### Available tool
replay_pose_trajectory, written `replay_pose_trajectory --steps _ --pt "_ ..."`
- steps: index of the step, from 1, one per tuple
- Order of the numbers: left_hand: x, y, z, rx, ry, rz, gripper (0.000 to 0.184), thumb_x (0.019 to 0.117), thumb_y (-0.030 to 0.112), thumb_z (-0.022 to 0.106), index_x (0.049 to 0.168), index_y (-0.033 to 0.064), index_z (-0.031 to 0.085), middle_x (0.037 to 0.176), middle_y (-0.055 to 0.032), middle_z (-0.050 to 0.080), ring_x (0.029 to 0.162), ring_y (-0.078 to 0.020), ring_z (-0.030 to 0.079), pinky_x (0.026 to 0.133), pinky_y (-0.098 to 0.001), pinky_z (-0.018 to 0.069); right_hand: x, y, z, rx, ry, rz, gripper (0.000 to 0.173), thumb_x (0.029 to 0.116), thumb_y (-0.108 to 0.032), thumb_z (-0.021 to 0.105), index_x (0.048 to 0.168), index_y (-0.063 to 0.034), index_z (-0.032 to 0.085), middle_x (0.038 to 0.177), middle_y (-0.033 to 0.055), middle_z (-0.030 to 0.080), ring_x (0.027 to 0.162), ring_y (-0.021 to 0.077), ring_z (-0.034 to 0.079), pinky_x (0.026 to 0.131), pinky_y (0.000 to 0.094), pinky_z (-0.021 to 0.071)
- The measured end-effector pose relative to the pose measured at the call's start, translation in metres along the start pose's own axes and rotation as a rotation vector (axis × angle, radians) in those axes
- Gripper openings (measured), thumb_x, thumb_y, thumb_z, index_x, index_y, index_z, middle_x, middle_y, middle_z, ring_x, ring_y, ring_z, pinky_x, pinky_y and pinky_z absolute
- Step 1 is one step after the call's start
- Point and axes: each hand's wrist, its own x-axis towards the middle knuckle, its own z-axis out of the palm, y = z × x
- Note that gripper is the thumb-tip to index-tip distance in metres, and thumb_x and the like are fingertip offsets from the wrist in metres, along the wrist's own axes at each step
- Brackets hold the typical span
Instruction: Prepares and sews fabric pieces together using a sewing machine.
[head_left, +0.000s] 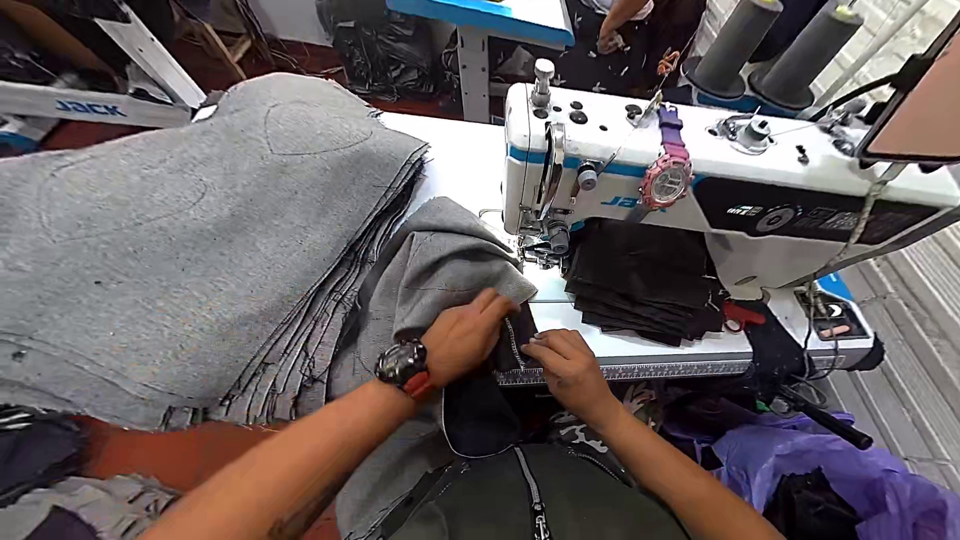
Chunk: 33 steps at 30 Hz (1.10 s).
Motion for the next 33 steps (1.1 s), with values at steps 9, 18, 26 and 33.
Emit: replay_pose_trajectory --steps 9,18,26,33 --pt "0.043 0.011 0.005 0.304 0.105 -0.168 0.033 0.1012 -0.001 0.047 0.131 -0.0046 0.061 0.117 -0.0254 0.069 0.111 -0.0439 0.067 0.09 -0.055 0.0541 -0.005 -0.006 0.006 -0.016 0.009 0.043 0.018 0.0959 -0.014 0.063 0.103 -0.0066 0.078 0.104 0.0097 0.073 0.105 0.0249 0.068 0.089 0.0399 0.0535" --pt "-0.022 0.041 0.019 0.131 0.046 0.124 0.019 0.0947 -0.002 0.056 0.103 0.0018 0.073 0.089 -0.015 0.067 0.085 -0.0343 0.066 0.072 -0.0462 0.0559 -0.02 -0.003 0.003 0.006 0.057 0.042 0.014 0.095 -0.013 0.064 0.095 -0.0072 0.077 0.095 0.008 0.071 0.096 0.0233 0.067 0.084 0.039 0.0527" --pt "-0.019 0.023 0.012 -0.115 0.174 -0.169 0.022 0.0989 0.011 0.059 0.116 0.0007 0.069 0.104 -0.0158 0.072 0.09 -0.0298 0.073 0.079 -0.049 0.0608 -0.005 0.007 -0.031 0.198 -0.019 0.314 0.012 0.0938 -0.008 0.067 0.102 -0.0025 0.074 0.099 0.0093 0.072 0.091 0.0164 0.069 0.084 0.0286 0.0593" --pt "-0.024 0.026 0.025 -0.08 0.301 -0.133 0.034 0.0967 0.01 0.063 0.129 -0.0003 0.059 0.095 -0.0158 0.073 0.081 -0.031 0.073 0.071 -0.0484 0.061 0.005 0.011 -0.032 0.005 -0.178 0.0 0.014 0.0992 -0.01 0.064 0.103 -0.0059 0.077 0.096 0.0098 0.072 0.093 0.0238 0.068 0.082 0.0352 0.0581"
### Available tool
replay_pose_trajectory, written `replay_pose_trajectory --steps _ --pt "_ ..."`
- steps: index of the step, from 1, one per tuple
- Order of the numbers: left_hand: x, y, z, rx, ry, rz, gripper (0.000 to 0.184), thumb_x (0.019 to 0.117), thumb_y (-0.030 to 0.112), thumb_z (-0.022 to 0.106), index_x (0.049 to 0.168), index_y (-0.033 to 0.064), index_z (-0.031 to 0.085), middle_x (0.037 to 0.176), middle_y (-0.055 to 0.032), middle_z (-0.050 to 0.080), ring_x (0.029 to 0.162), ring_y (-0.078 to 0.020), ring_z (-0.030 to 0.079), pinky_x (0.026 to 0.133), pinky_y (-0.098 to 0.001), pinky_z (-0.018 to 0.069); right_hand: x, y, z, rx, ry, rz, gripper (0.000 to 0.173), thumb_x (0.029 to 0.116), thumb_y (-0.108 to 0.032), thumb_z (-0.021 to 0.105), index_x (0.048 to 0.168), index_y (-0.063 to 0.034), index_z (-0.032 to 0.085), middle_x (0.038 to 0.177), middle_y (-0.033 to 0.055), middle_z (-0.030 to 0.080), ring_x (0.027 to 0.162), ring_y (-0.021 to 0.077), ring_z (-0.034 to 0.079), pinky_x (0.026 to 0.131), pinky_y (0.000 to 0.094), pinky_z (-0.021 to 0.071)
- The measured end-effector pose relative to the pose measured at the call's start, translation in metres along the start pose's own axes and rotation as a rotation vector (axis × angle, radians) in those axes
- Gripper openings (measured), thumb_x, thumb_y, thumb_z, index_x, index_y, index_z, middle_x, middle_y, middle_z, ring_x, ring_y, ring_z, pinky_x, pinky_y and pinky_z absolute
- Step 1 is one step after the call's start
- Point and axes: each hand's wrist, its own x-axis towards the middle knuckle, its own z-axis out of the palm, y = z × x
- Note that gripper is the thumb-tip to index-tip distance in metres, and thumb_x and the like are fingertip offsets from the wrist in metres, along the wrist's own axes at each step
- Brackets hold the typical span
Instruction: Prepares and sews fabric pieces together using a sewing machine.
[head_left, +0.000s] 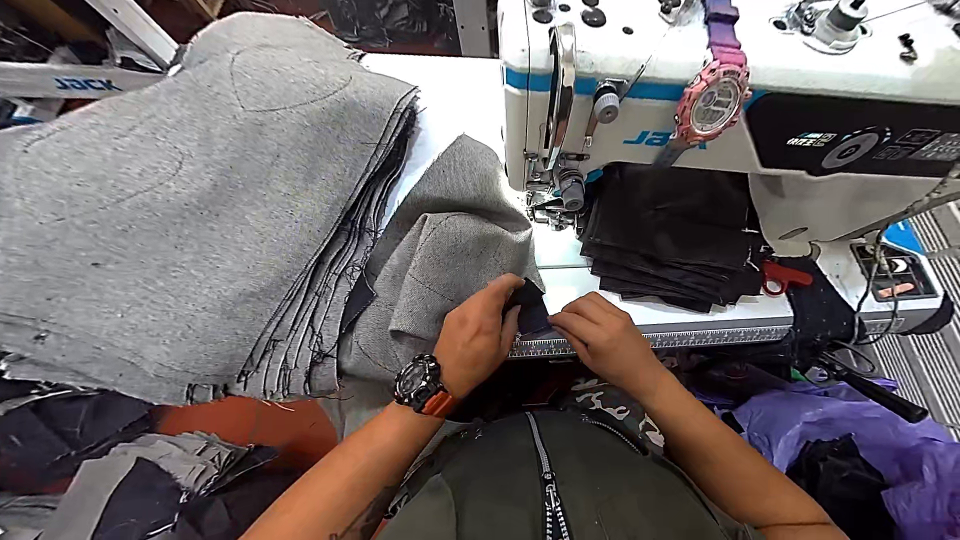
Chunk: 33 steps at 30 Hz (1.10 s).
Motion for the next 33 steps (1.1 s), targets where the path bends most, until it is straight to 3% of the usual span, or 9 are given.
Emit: replay_pose_trajectory --steps 3,7,17,19,21,24,26,29,33 --pt "0.0 -0.001 0.001 0.006 0.003 -0.016 0.037 0.0965 0.012 0.062 0.131 -0.0009 0.057 0.09 -0.0149 0.072 0.077 -0.0302 0.072 0.067 -0.0475 0.0604 0.004 -0.002 0.001 -0.032 -0.027 -0.056 0.014 0.0994 -0.009 0.064 0.103 -0.0047 0.076 0.095 0.0106 0.071 0.091 0.0247 0.068 0.079 0.0353 0.0577" --pt "0.001 -0.002 -0.001 0.006 -0.03 0.006 0.031 0.0986 0.01 0.06 0.128 0.0001 0.061 0.107 -0.0171 0.073 0.093 -0.0319 0.074 0.08 -0.0478 0.0613 0.009 -0.002 0.0 -0.029 -0.047 -0.081 0.017 0.0981 -0.008 0.062 0.107 -0.0023 0.076 0.096 0.0125 0.071 0.093 0.0252 0.069 0.082 0.0336 0.0586" --pt "0.002 -0.008 -0.003 -0.047 -0.058 -0.043 0.043 0.0988 0.02 0.064 0.137 0.0011 0.058 0.09 -0.0137 0.072 0.074 -0.0292 0.071 0.069 -0.048 0.0598 0.014 -0.003 0.006 -0.12 -0.017 -0.157 0.015 0.0971 -0.005 0.063 0.103 -0.0033 0.077 0.093 0.0124 0.072 0.088 0.0267 0.07 0.073 0.0365 0.0577" --pt "0.002 -0.013 -0.004 -0.049 -0.068 0.051 0.028 0.1011 0.021 0.064 0.122 0.0045 0.07 0.1 -0.0132 0.075 0.088 -0.0285 0.074 0.078 -0.0478 0.0612 0.013 -0.002 0.009 -0.128 0.01 -0.169 0.016 0.0957 -0.001 0.061 0.098 -0.0042 0.076 0.093 0.0121 0.073 0.087 0.027 0.07 0.072 0.0387 0.0558" --pt "0.002 -0.017 -0.008 0.0 -0.084 0.233 0.019 0.1019 0.015 0.059 0.108 0.0084 0.076 0.09 -0.0122 0.07 0.083 -0.0294 0.071 0.069 -0.0452 0.0591 0.009 -0.006 0.011 -0.14 0.029 -0.182 0.017 0.0948 0.002 0.058 0.093 -0.0037 0.074 0.091 0.0119 0.072 0.085 0.0267 0.069 0.069 0.0389 0.0527" --pt "-0.001 -0.006 -0.016 0.135 -0.177 0.411 0.024 0.0988 0.003 0.054 0.11 0.0056 0.075 0.087 -0.0145 0.066 0.08 -0.0342 0.066 0.064 -0.0458 0.0538 -0.002 -0.006 0.014 -0.151 0.086 -0.175 0.019 0.0938 0.002 0.057 0.093 -0.0024 0.075 0.091 0.0126 0.073 0.085 0.0265 0.069 0.07 0.0386 0.0528" --pt "-0.004 -0.001 -0.01 0.182 -0.182 0.441 0.025 0.098 0.002 0.052 0.109 0.0051 0.075 0.09 -0.0146 0.066 0.087 -0.0341 0.065 0.072 -0.0462 0.0524 -0.01 -0.003 0.019 -0.154 0.147 -0.157 0.018 0.0949 0.001 0.057 0.095 -0.0022 0.075 0.092 0.0129 0.074 0.086 0.0265 0.07 0.071 0.0383 0.0538" --pt "-0.005 -0.008 0.0 0.093 -0.15 0.427 0.024 0.1017 0.005 0.052 0.109 0.007 0.075 0.115 -0.0137 0.072 0.114 -0.0307 0.068 0.103 -0.046 0.0524 -0.016 0.003 0.027 -0.138 0.246 -0.144 0.015 0.0959 -0.003 0.061 0.096 -0.0023 0.076 0.09 0.0137 0.073 0.086 0.0258 0.07 0.073 0.0372 0.0542" --pt "-0.009 -0.011 0.005 0.033 -0.082 0.387 0.025 0.1007 0.005 0.054 0.111 0.0095 0.076 0.103 -0.0098 0.076 0.096 -0.0273 0.073 0.091 -0.0418 0.0573 -0.017 0.01 0.029 -0.102 0.293 -0.162 0.012 0.0958 -0.004 0.065 0.097 -0.0025 0.077 0.091 0.0139 0.073 0.086 0.0246 0.069 0.076 0.0358 0.0548"
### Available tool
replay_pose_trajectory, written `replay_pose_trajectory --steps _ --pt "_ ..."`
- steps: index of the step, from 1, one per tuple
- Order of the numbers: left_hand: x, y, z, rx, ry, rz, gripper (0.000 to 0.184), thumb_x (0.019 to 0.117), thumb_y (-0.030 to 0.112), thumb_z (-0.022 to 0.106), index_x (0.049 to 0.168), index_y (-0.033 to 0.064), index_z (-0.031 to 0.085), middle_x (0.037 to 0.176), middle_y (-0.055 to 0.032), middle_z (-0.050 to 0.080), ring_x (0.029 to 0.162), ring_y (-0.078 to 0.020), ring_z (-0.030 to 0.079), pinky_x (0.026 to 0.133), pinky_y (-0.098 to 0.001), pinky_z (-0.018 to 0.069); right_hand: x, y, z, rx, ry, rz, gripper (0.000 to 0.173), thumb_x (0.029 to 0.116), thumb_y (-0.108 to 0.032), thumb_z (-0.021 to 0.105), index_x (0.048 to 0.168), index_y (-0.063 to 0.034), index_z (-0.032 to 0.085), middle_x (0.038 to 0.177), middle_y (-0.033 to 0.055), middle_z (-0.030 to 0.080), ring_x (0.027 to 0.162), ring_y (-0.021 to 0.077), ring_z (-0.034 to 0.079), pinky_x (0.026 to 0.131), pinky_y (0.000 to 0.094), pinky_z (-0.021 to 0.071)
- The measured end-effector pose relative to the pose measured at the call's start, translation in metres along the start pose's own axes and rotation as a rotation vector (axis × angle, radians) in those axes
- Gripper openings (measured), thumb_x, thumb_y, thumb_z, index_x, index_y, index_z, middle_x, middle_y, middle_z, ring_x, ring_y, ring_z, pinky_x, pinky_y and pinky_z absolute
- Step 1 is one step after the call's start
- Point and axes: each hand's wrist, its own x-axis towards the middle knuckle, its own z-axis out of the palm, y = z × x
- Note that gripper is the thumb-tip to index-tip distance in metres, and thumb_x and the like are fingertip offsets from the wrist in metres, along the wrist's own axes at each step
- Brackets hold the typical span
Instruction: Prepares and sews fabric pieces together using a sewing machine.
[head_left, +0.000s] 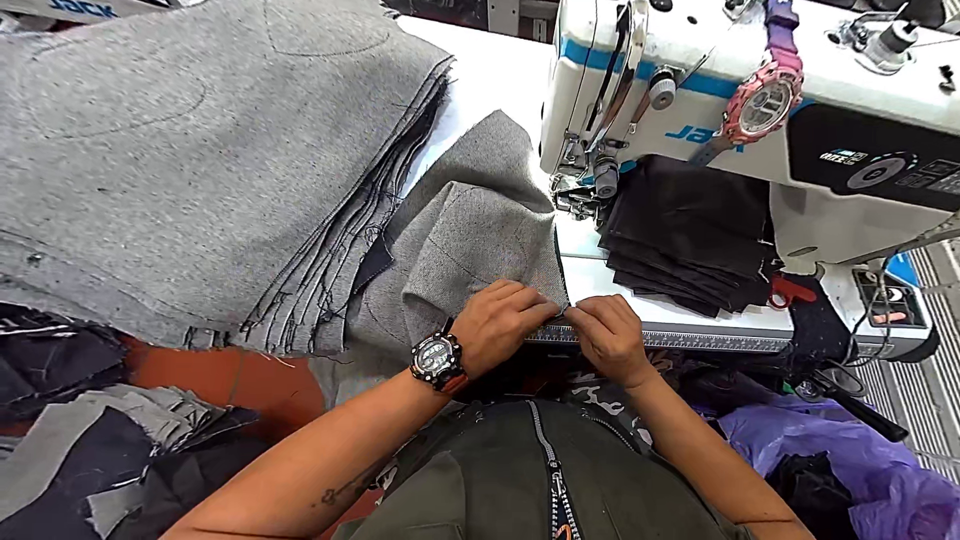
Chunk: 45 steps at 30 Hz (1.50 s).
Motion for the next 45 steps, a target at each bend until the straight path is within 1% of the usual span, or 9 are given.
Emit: replay_pose_trajectory --steps 9,16,18,20,23,27,31,35,45 --pt "0.008 0.001 -0.001 -0.012 -0.039 -0.069 0.026 0.0979 0.013 0.056 0.112 0.0163 0.079 0.088 -0.0065 0.071 0.082 -0.0261 0.068 0.074 -0.0413 0.0547 0.004 0.007 0.0 0.047 0.04 0.026 0.008 0.0942 -0.006 0.071 0.097 -0.0025 0.078 0.094 0.0135 0.075 0.09 0.0226 0.071 0.084 0.0338 0.0571" --pt "0.009 -0.001 -0.001 -0.022 -0.029 -0.054 0.026 0.098 0.012 0.055 0.11 0.0144 0.078 0.086 -0.0076 0.071 0.083 -0.0271 0.068 0.075 -0.042 0.0543 0.01 0.008 0.0 0.026 -0.036 0.067 0.013 0.0973 -0.01 0.069 0.104 -0.0065 0.079 0.103 0.011 0.077 0.1 0.0224 0.071 0.087 0.0369 0.0541" --pt "0.012 0.004 -0.007 0.062 -0.041 -0.071 0.022 0.0997 0.01 0.055 0.108 0.0104 0.075 0.092 -0.0097 0.072 0.097 -0.0298 0.07 0.092 -0.047 0.054 0.009 0.007 -0.001 0.032 -0.061 0.054 0.012 0.0974 -0.009 0.068 0.098 -0.0064 0.079 0.1 0.0107 0.076 0.101 0.0237 0.071 0.087 0.038 0.0533" --pt "0.019 0.009 -0.019 0.2 -0.069 -0.15 0.024 0.1014 0.004 0.052 0.115 0.0078 0.071 0.115 -0.0136 0.073 0.128 -0.0357 0.06 0.116 -0.0565 0.0374 0.009 0.003 -0.002 0.04 -0.08 0.055 0.012 0.0973 -0.008 0.066 0.096 -0.0045 0.078 0.098 0.0118 0.075 0.102 0.0253 0.07 0.087 0.0386 0.0533" --pt "0.028 0.0 -0.022 0.284 -0.117 -0.201 0.029 0.1007 0.001 0.05 0.119 0.0091 0.07 0.139 -0.0142 0.064 0.147 -0.0428 0.041 0.123 -0.065 0.0224 0.006 -0.004 -0.001 0.048 -0.074 0.071 0.013 0.097 -0.005 0.064 0.095 -0.0026 0.077 0.097 0.0129 0.075 0.104 0.0274 0.07 0.088 0.0391 0.0545" --pt "0.031 -0.006 -0.018 0.301 -0.212 -0.141 0.022 0.0979 0.002 0.053 0.111 0.0075 0.069 0.116 -0.0149 0.071 0.117 -0.0388 0.065 0.093 -0.0551 0.0512 0.004 -0.01 0.0 0.063 -0.066 0.142 0.013 0.0966 -0.005 0.064 0.095 -0.0037 0.076 0.094 0.0107 0.073 0.106 0.0279 0.068 0.088 0.0394 0.0541" --pt "0.038 -0.003 -0.018 0.268 -0.242 -0.083 0.017 0.0971 -0.001 0.053 0.103 0.0035 0.068 0.092 -0.0167 0.066 0.087 -0.0381 0.066 0.066 -0.0479 0.0512 0.002 -0.014 0.0 0.098 -0.066 0.247 0.014 0.0965 -0.006 0.064 0.096 -0.0062 0.077 0.098 0.0104 0.071 0.119 0.0319 0.062 0.097 0.0437 0.0515" --pt "0.039 -0.009 -0.015 0.18 -0.276 -0.106 0.023 0.101 0.002 0.048 0.114 0.0043 0.067 0.111 -0.0168 0.068 0.094 -0.0379 0.067 0.071 -0.048 0.054 0.004 -0.013 -0.003 0.108 -0.119 0.265 0.016 0.0982 -0.006 0.061 0.098 -0.007 0.077 0.12 0.012 0.073 0.134 0.0362 0.055 0.107 0.0473 0.0483" --pt "0.042 -0.019 -0.016 0.132 -0.31 -0.125 0.046 0.0879 0.0 0.059 0.132 0.0101 0.065 0.13 -0.0106 0.068 0.099 -0.0377 0.067 0.074 -0.0495 0.0541 0.004 -0.012 -0.001 0.132 -0.092 0.251 0.017 0.1 -0.008 0.06 0.099 -0.0049 0.077 0.11 0.0095 0.076 0.116 0.0246 0.068 0.101 0.0408 0.0512"
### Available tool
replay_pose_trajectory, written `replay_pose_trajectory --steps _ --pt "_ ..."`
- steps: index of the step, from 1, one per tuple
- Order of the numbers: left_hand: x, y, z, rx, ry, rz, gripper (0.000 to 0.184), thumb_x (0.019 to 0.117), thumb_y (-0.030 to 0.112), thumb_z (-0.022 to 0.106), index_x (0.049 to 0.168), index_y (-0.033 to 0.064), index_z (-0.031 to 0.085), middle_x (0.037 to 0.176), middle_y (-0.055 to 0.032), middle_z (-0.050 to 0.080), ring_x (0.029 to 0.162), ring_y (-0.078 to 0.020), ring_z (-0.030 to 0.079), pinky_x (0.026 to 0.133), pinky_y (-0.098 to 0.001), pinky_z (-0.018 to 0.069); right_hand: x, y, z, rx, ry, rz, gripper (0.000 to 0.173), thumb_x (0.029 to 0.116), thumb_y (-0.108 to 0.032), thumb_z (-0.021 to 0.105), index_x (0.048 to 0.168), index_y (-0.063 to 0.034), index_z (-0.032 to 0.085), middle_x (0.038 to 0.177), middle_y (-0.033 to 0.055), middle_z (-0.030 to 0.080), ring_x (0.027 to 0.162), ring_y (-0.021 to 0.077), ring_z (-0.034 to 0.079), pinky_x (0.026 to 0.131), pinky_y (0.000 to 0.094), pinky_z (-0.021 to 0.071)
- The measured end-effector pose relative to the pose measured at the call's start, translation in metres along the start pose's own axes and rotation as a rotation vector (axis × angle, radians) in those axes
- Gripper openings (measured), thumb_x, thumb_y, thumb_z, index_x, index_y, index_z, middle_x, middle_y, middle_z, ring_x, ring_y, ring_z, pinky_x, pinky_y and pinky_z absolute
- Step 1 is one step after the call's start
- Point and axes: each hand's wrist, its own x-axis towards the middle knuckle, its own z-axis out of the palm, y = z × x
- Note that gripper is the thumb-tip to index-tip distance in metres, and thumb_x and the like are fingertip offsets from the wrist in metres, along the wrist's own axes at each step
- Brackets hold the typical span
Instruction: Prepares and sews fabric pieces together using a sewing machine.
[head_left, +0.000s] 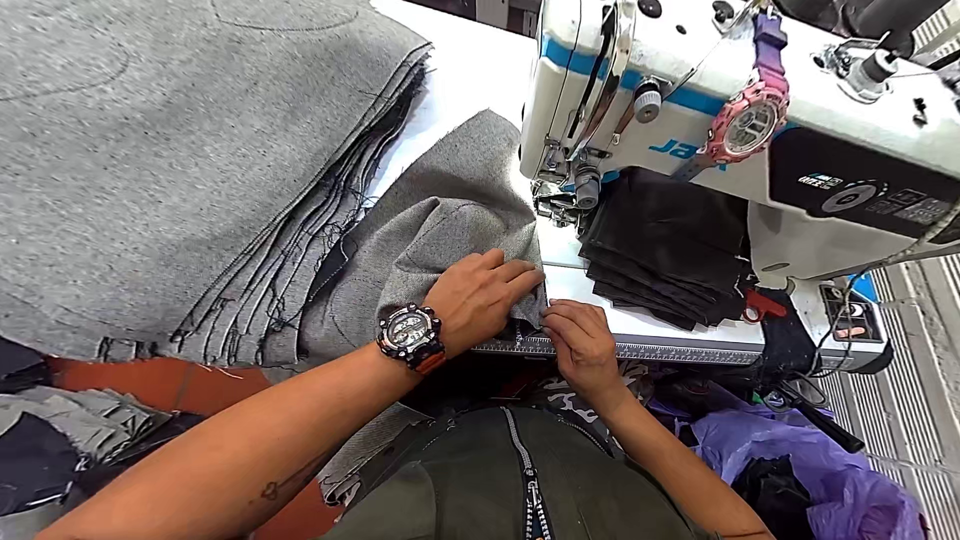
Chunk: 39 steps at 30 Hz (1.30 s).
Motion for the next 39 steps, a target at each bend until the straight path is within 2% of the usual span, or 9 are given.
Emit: replay_pose_trajectory --steps 4,8,18,22,28,32,34,36,39 --pt "-0.004 -0.001 -0.001 -0.021 -0.05 -0.016 0.057 0.0819 0.008 0.071 0.138 0.0154 0.065 0.147 -0.0113 0.058 0.103 -0.0387 0.064 0.077 -0.0512 0.0537 0.003 0.0 -0.005 0.024 -0.045 -0.01 0.016 0.0986 -0.004 0.06 0.099 -0.0026 0.076 0.11 0.0108 0.076 0.118 0.0257 0.068 0.103 0.0398 0.0525" --pt "-0.004 -0.003 0.003 -0.033 -0.036 -0.021 0.06 0.0779 0.012 0.073 0.137 0.0175 0.067 0.147 -0.011 0.058 0.099 -0.0383 0.065 0.074 -0.0516 0.0528 0.007 -0.001 -0.009 0.042 -0.096 -0.008 0.016 0.0978 -0.001 0.06 0.099 -0.0009 0.076 0.111 0.0125 0.075 0.117 0.0259 0.068 0.103 0.0372 0.0535" --pt "0.022 -0.042 -0.005 -0.03 -0.11 0.036 0.053 0.0889 0.017 0.068 0.141 0.0197 0.063 0.147 -0.0133 0.057 0.112 -0.0436 0.061 0.082 -0.0573 0.0524 0.042 0.014 0.002 -0.01 -0.149 0.011 0.015 0.0975 -0.002 0.061 0.099 -0.0001 0.076 0.113 0.0146 0.075 0.114 0.0277 0.07 0.102 0.0392 0.0545" --pt "0.037 -0.069 -0.01 -0.024 -0.135 0.115 0.049 0.0913 0.019 0.065 0.14 0.0213 0.063 0.145 -0.0122 0.058 0.121 -0.0438 0.059 0.087 -0.06 0.0515 0.061 0.015 0.01 -0.061 -0.161 0.054 0.015 0.0975 -0.003 0.061 0.099 -0.0016 0.076 0.113 0.0135 0.075 0.11 0.027 0.071 0.097 0.0403 0.0557" --pt "0.066 -0.105 -0.02 0.023 -0.086 0.318 0.039 0.0886 0.015 0.071 0.127 0.0173 0.072 0.126 -0.0235 0.06 0.108 -0.0454 0.062 0.079 -0.0595 0.0538 0.087 0.022 0.025 -0.093 -0.122 0.086 0.013 0.0954 -0.002 0.064 0.098 -0.001 0.076 0.107 0.0149 0.075 0.101 0.0291 0.072 0.091 0.0441 0.0572" --pt "0.069 -0.107 -0.023 0.137 0.068 0.554 0.02 0.093 -0.004 0.056 0.1 0.0025 0.074 0.106 -0.0225 0.067 0.101 -0.0442 0.063 0.082 -0.057 0.0488 0.093 0.025 0.032 -0.122 -0.08 0.108 0.011 0.0934 -0.001 0.066 0.095 -0.0024 0.077 0.102 0.0126 0.075 0.097 0.0251 0.072 0.089 0.0413 0.0576" --pt "0.06 -0.087 -0.025 0.102 0.011 0.439 0.018 0.0931 -0.007 0.055 0.095 -0.002 0.071 0.103 -0.0209 0.069 0.107 -0.0417 0.064 0.087 -0.056 0.0501 0.091 0.022 0.032 -0.181 -0.069 0.114 0.012 0.0942 -0.003 0.065 0.096 -0.0034 0.077 0.104 0.0122 0.075 0.099 0.0262 0.072 0.089 0.0437 0.0556" --pt "0.046 -0.069 -0.018 -0.05 -0.032 0.208 0.019 0.0982 0.006 0.056 0.106 -0.0002 0.072 0.112 -0.0189 0.071 0.112 -0.0389 0.066 0.094 -0.0543 0.0533 0.085 0.018 0.029 -0.257 -0.077 0.128 0.014 0.0966 -0.005 0.063 0.098 -0.0056 0.077 0.106 0.0107 0.075 0.102 0.0262 0.071 0.088 0.0448 0.0539" --pt "0.029 -0.065 0.003 -0.205 0.12 0.104 0.024 0.0981 0.019 0.06 0.111 0.0046 0.074 0.114 -0.0166 0.072 0.111 -0.0377 0.068 0.092 -0.0539 0.0552 0.076 0.013 0.027 -0.294 -0.091 0.137 0.017 0.0982 -0.008 0.062 0.103 -0.0073 0.078 0.111 0.0097 0.075 0.107 0.0255 0.07 0.088 0.0452 0.0533"
